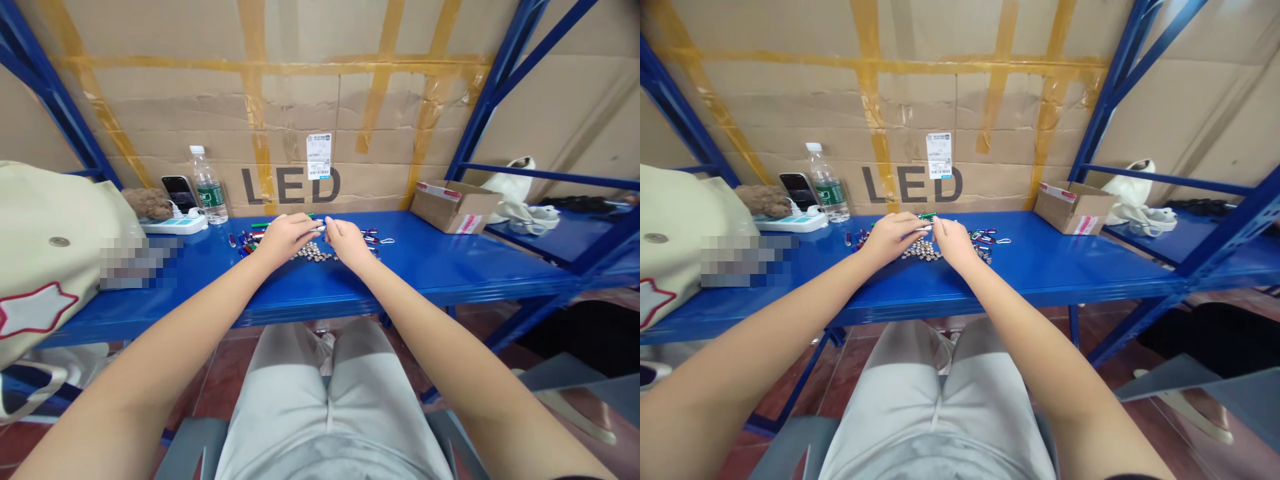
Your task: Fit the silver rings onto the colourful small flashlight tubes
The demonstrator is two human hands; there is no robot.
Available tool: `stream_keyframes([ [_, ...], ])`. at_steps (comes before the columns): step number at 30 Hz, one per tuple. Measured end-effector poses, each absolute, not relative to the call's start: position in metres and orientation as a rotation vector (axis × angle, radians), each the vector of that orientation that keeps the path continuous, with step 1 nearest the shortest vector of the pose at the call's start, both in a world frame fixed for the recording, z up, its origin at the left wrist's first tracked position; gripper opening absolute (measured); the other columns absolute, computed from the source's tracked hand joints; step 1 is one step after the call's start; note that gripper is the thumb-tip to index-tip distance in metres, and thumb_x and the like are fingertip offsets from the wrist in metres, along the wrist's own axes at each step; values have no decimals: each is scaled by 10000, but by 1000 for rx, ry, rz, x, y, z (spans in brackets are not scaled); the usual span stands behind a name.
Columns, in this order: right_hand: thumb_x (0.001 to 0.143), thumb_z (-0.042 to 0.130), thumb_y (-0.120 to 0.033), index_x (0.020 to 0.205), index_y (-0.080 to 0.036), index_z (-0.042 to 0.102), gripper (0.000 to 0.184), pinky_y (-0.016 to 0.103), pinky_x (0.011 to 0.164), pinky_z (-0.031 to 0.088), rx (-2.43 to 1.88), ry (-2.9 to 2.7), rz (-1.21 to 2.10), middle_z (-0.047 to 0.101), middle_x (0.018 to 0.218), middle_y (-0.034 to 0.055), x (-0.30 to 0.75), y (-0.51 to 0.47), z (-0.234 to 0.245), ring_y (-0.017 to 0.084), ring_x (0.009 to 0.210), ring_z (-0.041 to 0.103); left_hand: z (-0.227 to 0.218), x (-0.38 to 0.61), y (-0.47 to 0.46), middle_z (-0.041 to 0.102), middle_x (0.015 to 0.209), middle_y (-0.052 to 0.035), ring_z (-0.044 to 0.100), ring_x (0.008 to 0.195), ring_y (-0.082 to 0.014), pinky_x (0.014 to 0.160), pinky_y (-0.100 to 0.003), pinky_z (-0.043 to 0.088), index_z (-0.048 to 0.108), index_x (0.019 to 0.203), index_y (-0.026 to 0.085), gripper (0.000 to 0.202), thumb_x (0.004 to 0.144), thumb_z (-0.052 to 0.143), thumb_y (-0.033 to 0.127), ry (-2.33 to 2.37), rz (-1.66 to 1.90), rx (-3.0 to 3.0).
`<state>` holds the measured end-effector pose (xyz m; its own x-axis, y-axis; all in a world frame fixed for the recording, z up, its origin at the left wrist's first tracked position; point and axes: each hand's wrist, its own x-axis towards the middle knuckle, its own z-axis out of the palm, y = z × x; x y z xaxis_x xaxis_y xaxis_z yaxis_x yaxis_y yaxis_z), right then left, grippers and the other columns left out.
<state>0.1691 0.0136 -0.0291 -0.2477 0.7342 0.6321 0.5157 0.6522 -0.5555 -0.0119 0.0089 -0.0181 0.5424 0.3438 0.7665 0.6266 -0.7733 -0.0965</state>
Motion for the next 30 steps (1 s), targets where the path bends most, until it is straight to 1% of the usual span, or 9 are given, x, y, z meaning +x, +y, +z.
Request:
stream_keyframes([
  [3, 967, 279, -542, 582, -211, 441, 533, 263, 552, 359, -940, -1878, 598, 431, 472, -20, 172, 17, -30, 129, 482, 437, -17, -9, 6, 720, 998, -102, 650, 935, -200, 788, -320, 454, 714, 1071, 204, 330, 955, 480, 407, -850, -1002, -2369],
  [5, 959, 283, -564, 592, -208, 452, 538, 265, 551, 365, -930, -1889, 654, 430, 473, -24, 176, 17, -29, 126, 473, 432, -15, -8, 6, 716, 1009, -97, 647, 935, -198, 791, -312, 459, 719, 1057, 202, 338, 955, 473, 409, -883, -1013, -2452],
  [8, 969, 277, -542, 651, -196, 509, 524, 278, 644, 390, -938, -1967, 385, 550, 606, 21, 183, 15, -27, 154, 604, 525, -12, -11, 7, 719, 971, -80, 644, 891, -190, 798, -302, 475, 730, 1020, 183, 353, 935, 491, 428, -1021, -1128, -2646],
  [11, 976, 325, -474, 817, -190, 562, 403, 289, 712, 387, -953, -2100, 93, 637, 806, 64, 190, 11, -25, 191, 768, 572, -10, -19, 8, 722, 900, -63, 634, 804, -182, 763, -302, 485, 730, 1001, 161, 392, 899, 519, 475, -1263, -1194, -2827],
  [15, 984, 350, -388, 964, -192, 569, 295, 290, 732, 390, -914, -2279, -12, 665, 950, 84, 193, 8, -25, 206, 839, 585, -8, -24, 5, 721, 892, -52, 626, 803, -184, 756, -307, 484, 734, 972, 159, 418, 863, 547, 516, -1409, -1138, -2971],
  [19, 995, 318, -354, 924, -189, 572, 310, 286, 720, 384, -903, -2320, -72, 667, 930, 85, 191, 6, -26, 200, 802, 582, -8, -23, 4, 720, 912, -49, 628, 838, -185, 784, -313, 484, 739, 970, 178, 376, 854, 566, 490, -1364, -1087, -2967],
  [23, 994, 313, -354, 871, -196, 557, 316, 278, 670, 359, -942, -2349, -96, 661, 869, 75, 189, 5, -25, 196, 747, 573, -8, -20, 5, 725, 938, -51, 630, 879, -184, 834, -310, 479, 744, 973, 185, 322, 837, 602, 441, -1251, -1145, -2913],
  [27, 995, 298, -394, 921, -199, 544, 322, 282, 633, 333, -1098, -2284, -116, 660, 855, 83, 190, 2, -21, 218, 735, 575, -8, -16, 4, 727, 893, -41, 626, 812, -176, 772, -296, 486, 746, 975, 171, 385, 852, 568, 490, -1288, -1193, -2947],
  [30, 996, 284, -399, 924, -198, 538, 332, 283, 640, 337, -1070, -2267, -79, 654, 847, 81, 191, 2, -21, 217, 739, 572, -8, -16, 2, 726, 884, -37, 625, 786, -171, 744, -287, 484, 746, 955, 167, 402, 860, 554, 508, -1311, -1172, -2981],
])
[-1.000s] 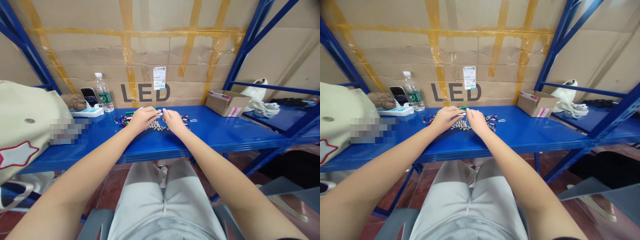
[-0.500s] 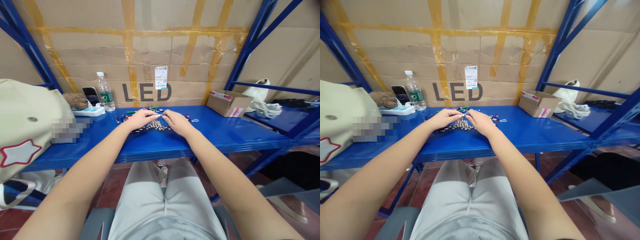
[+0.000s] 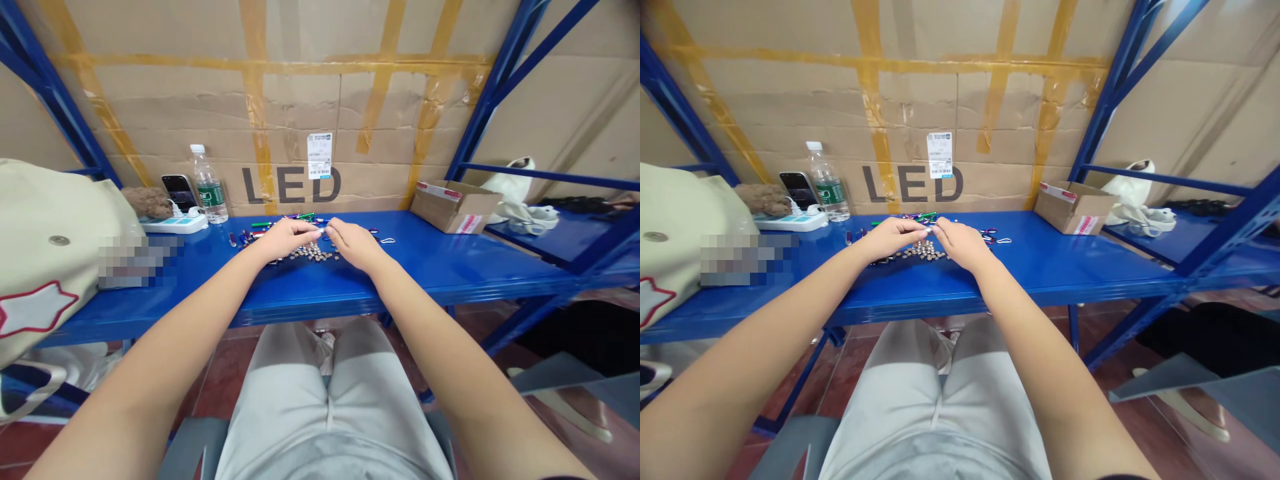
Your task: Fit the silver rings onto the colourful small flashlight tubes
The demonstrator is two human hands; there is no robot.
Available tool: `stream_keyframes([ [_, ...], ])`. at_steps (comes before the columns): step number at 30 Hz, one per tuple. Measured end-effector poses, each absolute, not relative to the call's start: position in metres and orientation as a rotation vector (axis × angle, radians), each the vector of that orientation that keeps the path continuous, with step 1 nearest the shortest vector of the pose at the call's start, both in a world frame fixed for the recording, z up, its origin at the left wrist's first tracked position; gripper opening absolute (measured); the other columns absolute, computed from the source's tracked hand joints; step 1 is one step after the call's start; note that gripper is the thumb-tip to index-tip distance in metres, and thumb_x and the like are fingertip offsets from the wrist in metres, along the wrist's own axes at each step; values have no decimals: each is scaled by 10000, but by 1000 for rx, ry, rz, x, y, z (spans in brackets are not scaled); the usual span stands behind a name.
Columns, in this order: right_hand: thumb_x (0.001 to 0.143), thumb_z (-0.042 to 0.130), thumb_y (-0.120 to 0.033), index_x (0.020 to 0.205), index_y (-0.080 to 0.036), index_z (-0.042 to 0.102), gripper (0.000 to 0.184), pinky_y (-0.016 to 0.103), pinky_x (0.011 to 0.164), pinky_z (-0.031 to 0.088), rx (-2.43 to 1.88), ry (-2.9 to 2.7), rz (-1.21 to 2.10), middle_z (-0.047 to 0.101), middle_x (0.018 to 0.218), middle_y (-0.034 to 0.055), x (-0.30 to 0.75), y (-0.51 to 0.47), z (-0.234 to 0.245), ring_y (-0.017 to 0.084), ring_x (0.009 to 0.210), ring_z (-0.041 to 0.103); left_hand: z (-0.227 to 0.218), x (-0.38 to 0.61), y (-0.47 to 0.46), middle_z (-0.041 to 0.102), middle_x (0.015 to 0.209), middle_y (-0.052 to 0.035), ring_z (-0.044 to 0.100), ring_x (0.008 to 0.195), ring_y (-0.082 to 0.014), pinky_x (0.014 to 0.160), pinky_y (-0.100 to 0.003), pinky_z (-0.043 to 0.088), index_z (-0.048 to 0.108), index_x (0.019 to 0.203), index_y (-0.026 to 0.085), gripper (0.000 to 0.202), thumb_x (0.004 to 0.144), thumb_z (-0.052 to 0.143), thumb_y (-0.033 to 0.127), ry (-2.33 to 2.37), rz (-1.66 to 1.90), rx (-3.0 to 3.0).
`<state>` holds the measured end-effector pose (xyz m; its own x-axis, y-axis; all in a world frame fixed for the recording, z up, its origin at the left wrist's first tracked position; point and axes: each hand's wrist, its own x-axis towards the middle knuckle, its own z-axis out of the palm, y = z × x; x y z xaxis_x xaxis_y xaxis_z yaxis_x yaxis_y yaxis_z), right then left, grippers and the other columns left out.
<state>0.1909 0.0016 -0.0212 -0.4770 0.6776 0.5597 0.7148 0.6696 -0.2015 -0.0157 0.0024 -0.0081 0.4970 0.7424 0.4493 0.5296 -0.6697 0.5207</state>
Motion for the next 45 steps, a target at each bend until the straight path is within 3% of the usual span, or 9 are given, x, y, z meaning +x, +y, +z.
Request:
stream_keyframes([
  [5, 987, 300, -359, 763, -200, 515, 349, 285, 707, 371, -828, -2284, 106, 625, 782, 49, 191, 6, -24, 179, 737, 548, -12, -15, 3, 726, 879, -40, 636, 819, -173, 785, -290, 484, 747, 941, 184, 327, 872, 567, 449, 1002, 1019, 2605],
  [11, 969, 334, -371, 616, -211, 425, 398, 280, 688, 377, -829, -2155, 361, 526, 584, -9, 190, 7, -22, 147, 625, 493, -19, -10, 10, 736, 975, -68, 655, 898, -191, 853, -314, 479, 741, 988, 194, 311, 899, 548, 421, 975, 1201, 2738],
  [21, 975, 304, -381, 585, -207, 415, 441, 243, 559, 372, -820, -2009, 806, 415, 435, -45, 184, 7, -23, 102, 446, 399, -16, -6, -3, 721, 994, -105, 639, 938, -217, 793, -347, 396, 718, 1053, 215, 305, 943, 502, 400, 1196, 1280, 3055],
  [24, 980, 280, -429, 609, -208, 430, 457, 249, 568, 375, -882, -2020, 687, 450, 478, -27, 184, 7, -23, 120, 489, 443, -14, -5, 0, 723, 1003, -96, 637, 945, -214, 827, -342, 421, 725, 1026, 204, 316, 926, 521, 423, 1131, 1240, 2918],
  [27, 970, 330, -455, 717, -203, 483, 389, 266, 626, 382, -949, -2080, 347, 572, 647, 13, 187, 6, -23, 154, 624, 522, -12, -10, 4, 736, 968, -68, 646, 911, -204, 830, -311, 462, 737, 968, 185, 357, 895, 542, 475, 1106, 1092, 2637],
  [33, 985, 352, -358, 979, -197, 556, 260, 283, 721, 388, -944, -2307, 31, 666, 961, 78, 192, 4, -24, 202, 831, 591, -8, -23, 1, 736, 946, -41, 641, 876, -209, 806, -310, 490, 744, 986, 184, 456, 832, 575, 578, 1177, 837, 2360],
  [39, 992, 311, -324, 884, -202, 556, 294, 289, 689, 360, -969, -2376, -102, 653, 864, 70, 188, 3, -26, 203, 765, 570, -10, -20, 3, 733, 924, -42, 639, 841, -190, 815, -307, 490, 751, 969, 191, 410, 830, 587, 540, 1120, 867, 2451],
  [45, 965, 316, -342, 736, -214, 496, 318, 278, 647, 352, -906, -2250, 110, 594, 733, 22, 185, 11, -32, 167, 673, 505, -15, -17, 8, 715, 842, -48, 621, 778, -166, 776, -298, 475, 747, 928, 197, 287, 881, 561, 411, 1000, 1048, 2728],
])
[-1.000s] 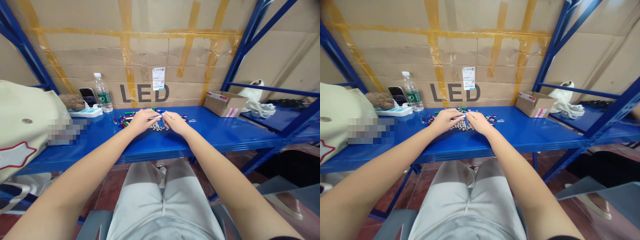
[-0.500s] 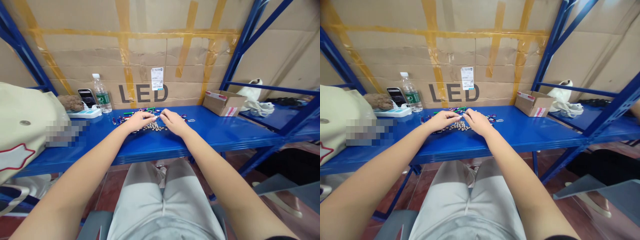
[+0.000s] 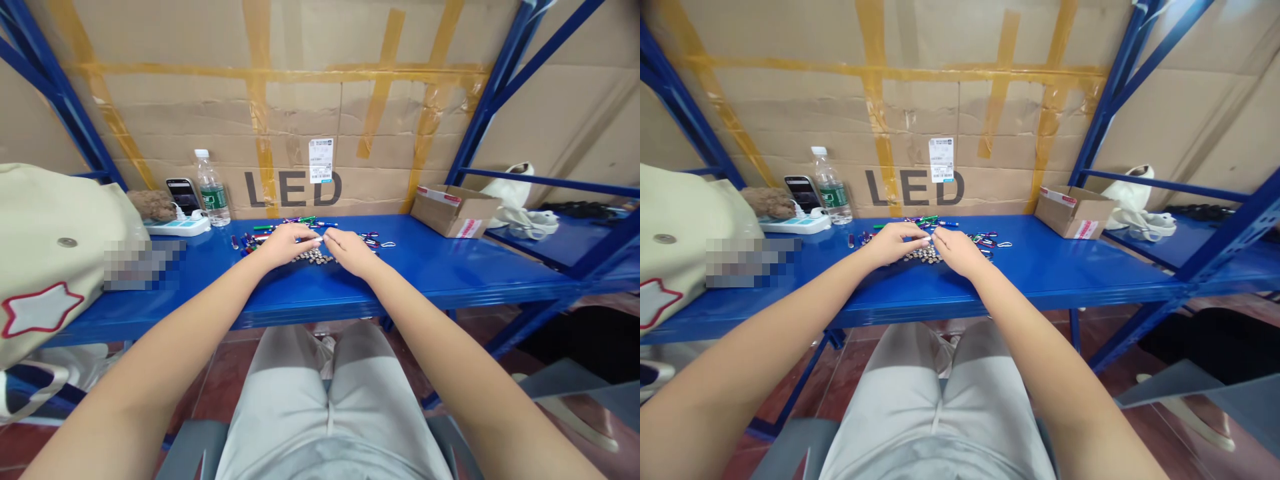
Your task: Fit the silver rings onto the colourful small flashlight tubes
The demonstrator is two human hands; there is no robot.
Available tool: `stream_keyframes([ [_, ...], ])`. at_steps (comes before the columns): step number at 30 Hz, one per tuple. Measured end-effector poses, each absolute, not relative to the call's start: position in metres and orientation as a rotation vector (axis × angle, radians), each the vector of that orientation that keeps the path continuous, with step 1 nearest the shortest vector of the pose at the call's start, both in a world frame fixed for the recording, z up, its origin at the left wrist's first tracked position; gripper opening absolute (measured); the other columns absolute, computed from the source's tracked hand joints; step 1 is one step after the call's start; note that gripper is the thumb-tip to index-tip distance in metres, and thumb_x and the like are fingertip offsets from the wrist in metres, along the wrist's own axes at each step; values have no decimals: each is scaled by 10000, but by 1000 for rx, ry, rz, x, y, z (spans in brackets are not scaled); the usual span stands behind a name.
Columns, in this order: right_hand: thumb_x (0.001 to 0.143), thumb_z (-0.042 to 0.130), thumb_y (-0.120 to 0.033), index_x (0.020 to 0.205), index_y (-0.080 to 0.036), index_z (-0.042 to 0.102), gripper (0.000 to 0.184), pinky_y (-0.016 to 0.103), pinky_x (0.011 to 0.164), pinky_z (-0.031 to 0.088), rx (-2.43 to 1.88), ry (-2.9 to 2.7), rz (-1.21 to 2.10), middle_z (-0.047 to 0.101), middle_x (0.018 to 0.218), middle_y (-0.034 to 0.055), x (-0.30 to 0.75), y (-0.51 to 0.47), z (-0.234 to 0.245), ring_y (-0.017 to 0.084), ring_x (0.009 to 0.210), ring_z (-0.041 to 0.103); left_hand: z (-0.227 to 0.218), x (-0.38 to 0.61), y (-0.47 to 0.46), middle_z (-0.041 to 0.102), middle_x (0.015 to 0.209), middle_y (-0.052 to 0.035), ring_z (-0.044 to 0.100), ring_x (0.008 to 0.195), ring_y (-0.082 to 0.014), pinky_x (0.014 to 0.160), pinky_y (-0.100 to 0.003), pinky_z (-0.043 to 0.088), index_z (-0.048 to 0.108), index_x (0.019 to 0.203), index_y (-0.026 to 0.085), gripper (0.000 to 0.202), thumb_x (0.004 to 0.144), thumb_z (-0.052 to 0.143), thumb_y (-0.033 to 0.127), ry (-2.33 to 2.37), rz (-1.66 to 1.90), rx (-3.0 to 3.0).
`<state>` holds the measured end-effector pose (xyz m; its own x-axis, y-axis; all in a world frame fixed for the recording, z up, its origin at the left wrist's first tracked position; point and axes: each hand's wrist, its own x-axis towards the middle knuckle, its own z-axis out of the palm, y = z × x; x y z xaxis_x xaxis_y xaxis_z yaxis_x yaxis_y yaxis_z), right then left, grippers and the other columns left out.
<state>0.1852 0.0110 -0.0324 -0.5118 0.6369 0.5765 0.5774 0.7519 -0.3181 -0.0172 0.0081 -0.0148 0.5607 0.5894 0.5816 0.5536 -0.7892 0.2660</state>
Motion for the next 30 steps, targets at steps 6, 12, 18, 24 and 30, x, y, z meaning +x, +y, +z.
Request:
stream_keyframes([
  [6, 949, 314, -331, 668, -216, 448, 332, 277, 652, 379, -931, -2149, 316, 580, 689, 15, 184, 12, -32, 164, 679, 518, -15, -11, 6, 723, 890, -73, 628, 839, -190, 821, -327, 462, 738, 955, 182, 277, 893, 551, 377, 1007, 1117, 2859],
  [12, 968, 371, -410, 981, -198, 552, 279, 296, 709, 402, -1040, -2200, 112, 678, 939, 81, 190, 4, -25, 221, 841, 606, -11, -15, 1, 730, 866, -26, 628, 811, -178, 747, -279, 478, 739, 905, 179, 368, 859, 560, 497, 1130, 921, 2470],
  [18, 988, 367, -339, 1013, -201, 576, 251, 293, 738, 394, -1008, -2380, -39, 684, 1015, 87, 192, 1, -22, 221, 876, 619, -12, -24, 2, 696, 790, -16, 576, 679, -144, 632, -257, 447, 740, 953, 168, 444, 841, 558, 557, 1160, 785, 2409],
  [24, 995, 351, -329, 938, -188, 586, 280, 285, 684, 354, -1091, -2375, -153, 691, 911, 99, 185, 4, -24, 223, 800, 613, -15, -19, 5, 707, 815, -22, 599, 731, -162, 681, -268, 466, 742, 952, 172, 428, 848, 552, 541, 1119, 826, 2436],
  [30, 999, 321, -335, 879, -190, 588, 327, 289, 663, 331, -1121, -2270, -88, 679, 840, 85, 180, 11, -29, 210, 732, 589, -18, -14, 7, 709, 827, -41, 617, 758, -164, 744, -273, 469, 741, 926, 188, 324, 887, 545, 443, 1027, 1002, 2670],
])
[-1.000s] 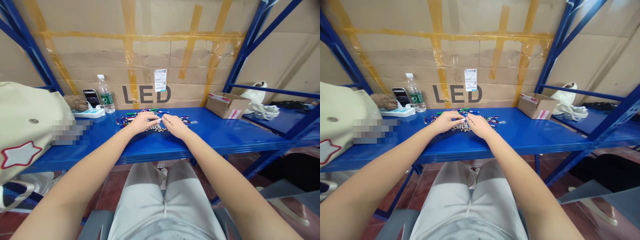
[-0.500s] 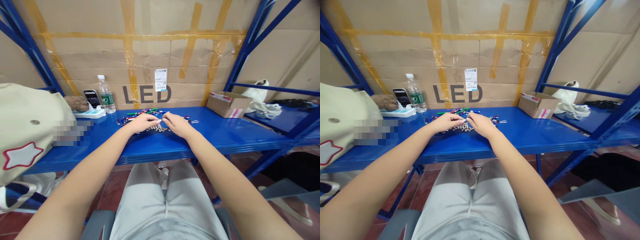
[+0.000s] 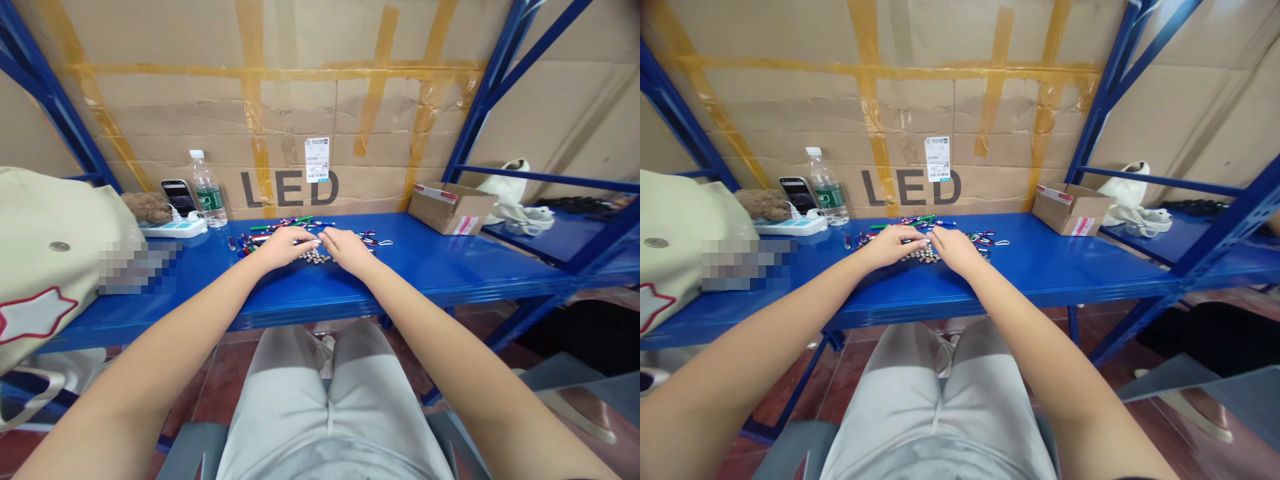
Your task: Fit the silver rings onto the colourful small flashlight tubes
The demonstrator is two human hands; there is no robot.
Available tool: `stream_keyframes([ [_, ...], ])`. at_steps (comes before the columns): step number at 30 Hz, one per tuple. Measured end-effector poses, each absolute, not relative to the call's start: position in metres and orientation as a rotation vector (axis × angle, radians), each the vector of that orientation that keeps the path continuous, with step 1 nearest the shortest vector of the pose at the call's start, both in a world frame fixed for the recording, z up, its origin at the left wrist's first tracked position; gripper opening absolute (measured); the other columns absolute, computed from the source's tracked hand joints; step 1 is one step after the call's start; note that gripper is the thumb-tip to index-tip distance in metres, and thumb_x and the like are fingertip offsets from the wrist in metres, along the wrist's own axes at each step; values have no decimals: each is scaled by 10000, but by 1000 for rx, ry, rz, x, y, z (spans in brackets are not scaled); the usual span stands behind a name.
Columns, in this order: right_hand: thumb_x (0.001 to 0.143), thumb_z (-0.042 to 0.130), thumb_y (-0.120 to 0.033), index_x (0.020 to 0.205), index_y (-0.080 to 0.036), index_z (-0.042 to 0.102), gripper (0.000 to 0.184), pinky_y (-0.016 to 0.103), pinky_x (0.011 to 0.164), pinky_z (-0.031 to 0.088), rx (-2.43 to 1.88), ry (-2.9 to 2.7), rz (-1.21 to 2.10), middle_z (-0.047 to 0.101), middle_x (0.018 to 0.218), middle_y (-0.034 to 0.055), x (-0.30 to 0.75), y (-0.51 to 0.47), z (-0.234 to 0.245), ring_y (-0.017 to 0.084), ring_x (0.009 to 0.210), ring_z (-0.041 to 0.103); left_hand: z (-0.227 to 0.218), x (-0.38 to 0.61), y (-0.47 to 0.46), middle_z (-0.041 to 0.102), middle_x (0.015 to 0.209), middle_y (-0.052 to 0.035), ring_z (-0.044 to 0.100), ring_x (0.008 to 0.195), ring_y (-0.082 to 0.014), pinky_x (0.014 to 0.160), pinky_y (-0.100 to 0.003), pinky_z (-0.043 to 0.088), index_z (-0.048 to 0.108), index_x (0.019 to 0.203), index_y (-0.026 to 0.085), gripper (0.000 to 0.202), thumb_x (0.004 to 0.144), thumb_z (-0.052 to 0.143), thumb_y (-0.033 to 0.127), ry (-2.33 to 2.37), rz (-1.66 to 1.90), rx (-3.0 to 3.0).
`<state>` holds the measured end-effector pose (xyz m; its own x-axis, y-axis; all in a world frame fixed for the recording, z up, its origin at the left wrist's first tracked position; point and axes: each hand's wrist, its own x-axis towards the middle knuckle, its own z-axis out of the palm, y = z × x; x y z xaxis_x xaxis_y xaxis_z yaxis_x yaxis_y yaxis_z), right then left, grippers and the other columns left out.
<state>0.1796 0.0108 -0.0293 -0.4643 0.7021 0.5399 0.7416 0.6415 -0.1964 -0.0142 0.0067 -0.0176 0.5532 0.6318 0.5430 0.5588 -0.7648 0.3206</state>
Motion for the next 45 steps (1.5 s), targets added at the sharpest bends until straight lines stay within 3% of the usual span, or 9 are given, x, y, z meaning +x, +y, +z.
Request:
stream_keyframes([
  [9, 985, 310, -357, 707, -199, 509, 377, 269, 663, 371, -1029, -2115, 212, 612, 709, 29, 178, 15, -32, 165, 680, 549, -18, -11, 7, 720, 953, -89, 635, 921, -214, 838, -330, 438, 727, 980, 184, 286, 918, 529, 381, 1079, 1094, 2996],
  [13, 978, 334, -435, 898, -185, 559, 346, 280, 665, 392, -1068, -2068, 141, 644, 780, 49, 181, 10, -29, 196, 740, 586, -15, -12, 7, 731, 950, -63, 638, 888, -199, 816, -295, 462, 725, 972, 167, 349, 906, 520, 443, 1153, 1121, 2642],
  [16, 968, 403, -390, 1096, -183, 544, 281, 294, 724, 419, -1055, -2192, 27, 681, 963, 80, 186, 7, -25, 217, 853, 620, -12, -18, 5, 729, 901, -41, 631, 841, -194, 777, -287, 472, 725, 938, 164, 416, 889, 511, 518, 1186, 970, 2461],
  [20, 989, 374, -317, 1086, -198, 581, 257, 304, 818, 429, -1025, -2365, -124, 667, 1129, 86, 189, 5, -23, 217, 983, 620, -8, -23, 0, 706, 845, -29, 606, 802, -179, 757, -282, 461, 718, 895, 156, 440, 874, 514, 546, 1176, 899, 2401],
  [28, 1001, 362, -337, 1051, -204, 614, 289, 276, 793, 415, -1042, -2400, -230, 687, 1077, 70, 190, 6, -23, 203, 969, 628, -9, -24, 1, 651, 738, -16, 556, 682, -151, 652, -264, 438, 715, 887, 150, 490, 858, 506, 592, 1194, 774, 2391],
  [38, 995, 360, -307, 942, -187, 628, 299, 259, 739, 359, -993, -2448, -282, 692, 967, 77, 189, 12, -23, 187, 883, 613, -14, -25, 5, 717, 829, -26, 614, 757, -170, 699, -258, 459, 729, 864, 166, 404, 876, 509, 504, 1176, 852, 2555],
  [45, 985, 345, -357, 896, -194, 627, 337, 261, 690, 364, -1046, -2366, -126, 695, 907, 59, 193, 18, -14, 184, 809, 600, -15, -22, 10, 738, 906, -46, 649, 848, -204, 790, -290, 476, 734, 895, 185, 379, 892, 492, 477, 1197, 964, 2646],
])
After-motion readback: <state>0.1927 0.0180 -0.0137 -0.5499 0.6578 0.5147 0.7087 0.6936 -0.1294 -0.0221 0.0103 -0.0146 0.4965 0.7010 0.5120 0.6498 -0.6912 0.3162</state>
